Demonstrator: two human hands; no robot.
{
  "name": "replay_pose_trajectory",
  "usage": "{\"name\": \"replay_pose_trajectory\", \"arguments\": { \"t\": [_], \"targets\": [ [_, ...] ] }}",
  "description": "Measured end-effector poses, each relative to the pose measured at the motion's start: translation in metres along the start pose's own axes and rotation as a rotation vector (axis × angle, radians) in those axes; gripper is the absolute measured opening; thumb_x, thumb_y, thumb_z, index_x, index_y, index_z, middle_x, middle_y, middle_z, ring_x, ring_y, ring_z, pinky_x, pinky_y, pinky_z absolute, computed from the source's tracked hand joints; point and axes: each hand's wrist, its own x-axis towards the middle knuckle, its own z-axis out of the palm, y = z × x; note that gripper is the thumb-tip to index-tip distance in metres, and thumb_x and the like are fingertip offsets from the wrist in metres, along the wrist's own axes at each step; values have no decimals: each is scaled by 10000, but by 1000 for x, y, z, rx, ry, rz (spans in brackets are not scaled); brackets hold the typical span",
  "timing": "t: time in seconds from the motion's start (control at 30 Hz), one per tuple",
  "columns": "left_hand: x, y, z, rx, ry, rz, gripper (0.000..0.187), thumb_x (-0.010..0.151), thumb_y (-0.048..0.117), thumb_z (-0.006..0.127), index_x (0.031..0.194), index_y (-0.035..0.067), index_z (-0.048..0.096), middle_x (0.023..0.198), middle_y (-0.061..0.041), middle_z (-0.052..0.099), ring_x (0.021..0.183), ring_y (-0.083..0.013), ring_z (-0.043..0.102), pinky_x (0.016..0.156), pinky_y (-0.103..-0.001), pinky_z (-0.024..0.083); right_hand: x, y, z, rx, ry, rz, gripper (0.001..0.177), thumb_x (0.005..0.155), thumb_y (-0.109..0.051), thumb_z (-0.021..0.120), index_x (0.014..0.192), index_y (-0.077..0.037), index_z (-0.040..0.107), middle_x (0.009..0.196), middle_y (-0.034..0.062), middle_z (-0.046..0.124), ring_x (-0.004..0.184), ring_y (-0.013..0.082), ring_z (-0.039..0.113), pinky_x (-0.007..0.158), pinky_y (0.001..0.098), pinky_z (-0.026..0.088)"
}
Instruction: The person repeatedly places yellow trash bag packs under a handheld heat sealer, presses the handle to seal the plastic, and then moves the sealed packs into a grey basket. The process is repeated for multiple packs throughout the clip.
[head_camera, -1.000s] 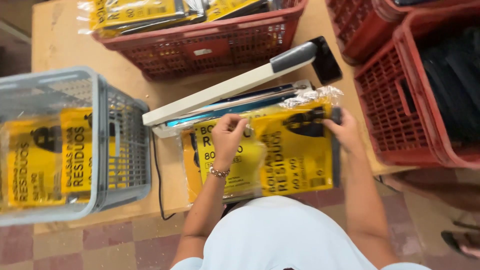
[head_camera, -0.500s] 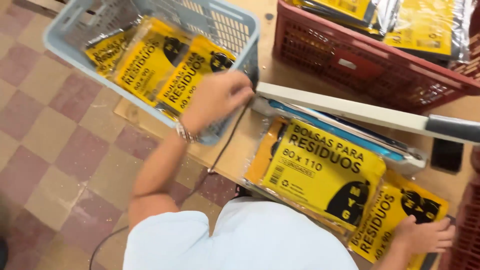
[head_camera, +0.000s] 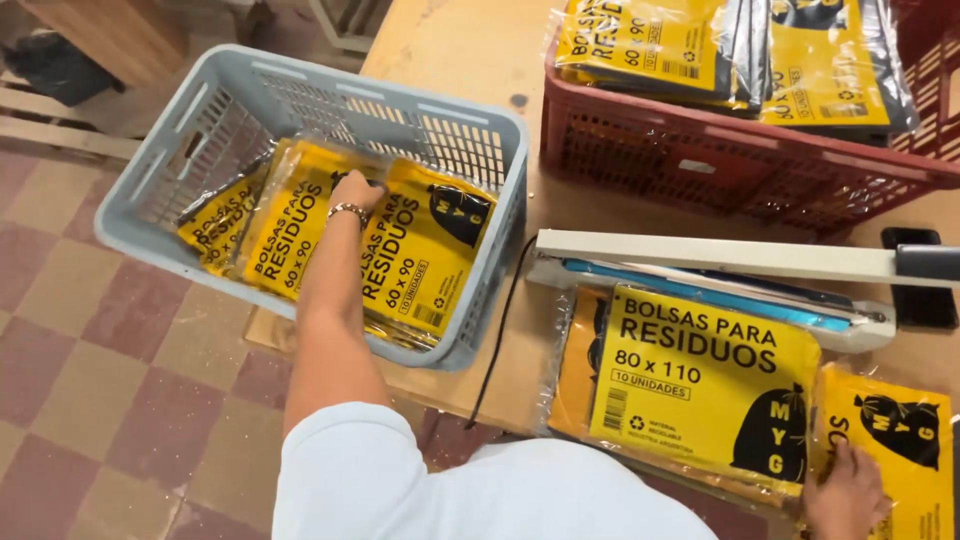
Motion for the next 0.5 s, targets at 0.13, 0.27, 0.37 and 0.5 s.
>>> {"name": "replay_pose_trajectory", "arguments": {
  "t": [0.13,0.27,0.37,0.5],
  "targets": [
    [20,9,8,-31,141,34,220,987,258,579,903,56,561,737,-98,541,594,-254,497,529,-386,413,5,1,-14,-2,-145,95,627,918,-464,587,1418,-88,551,1317,185,608,1241,373,545,969,568,416],
    [15,24,4,157,263,94,212,993,134,544,796,79,599,724,-107,577,589,-274,518,500,-396,489,0,-28,-38,92,207,99,615,992,-358,682,1365,132,708,1192,304,726,1058,470,679,803,573,545],
    [13,29,1,324,396,215,220,923,144,605,726,110,514,635,-56,529,547,-230,484,525,-371,467,-6,-94,-92,266,149,252,411,1017,-147,694,1369,48,607,1239,225,593,1136,323,530,896,456,455],
    [-13,32,-30,163,452,167,229,917,119,534,722,119,654,704,-67,637,661,-263,610,535,-383,564,-1,-139,-131,400,217,165,327,1032,-84,655,1318,61,595,1255,194,572,1128,286,532,919,423,464]
  ]
}}
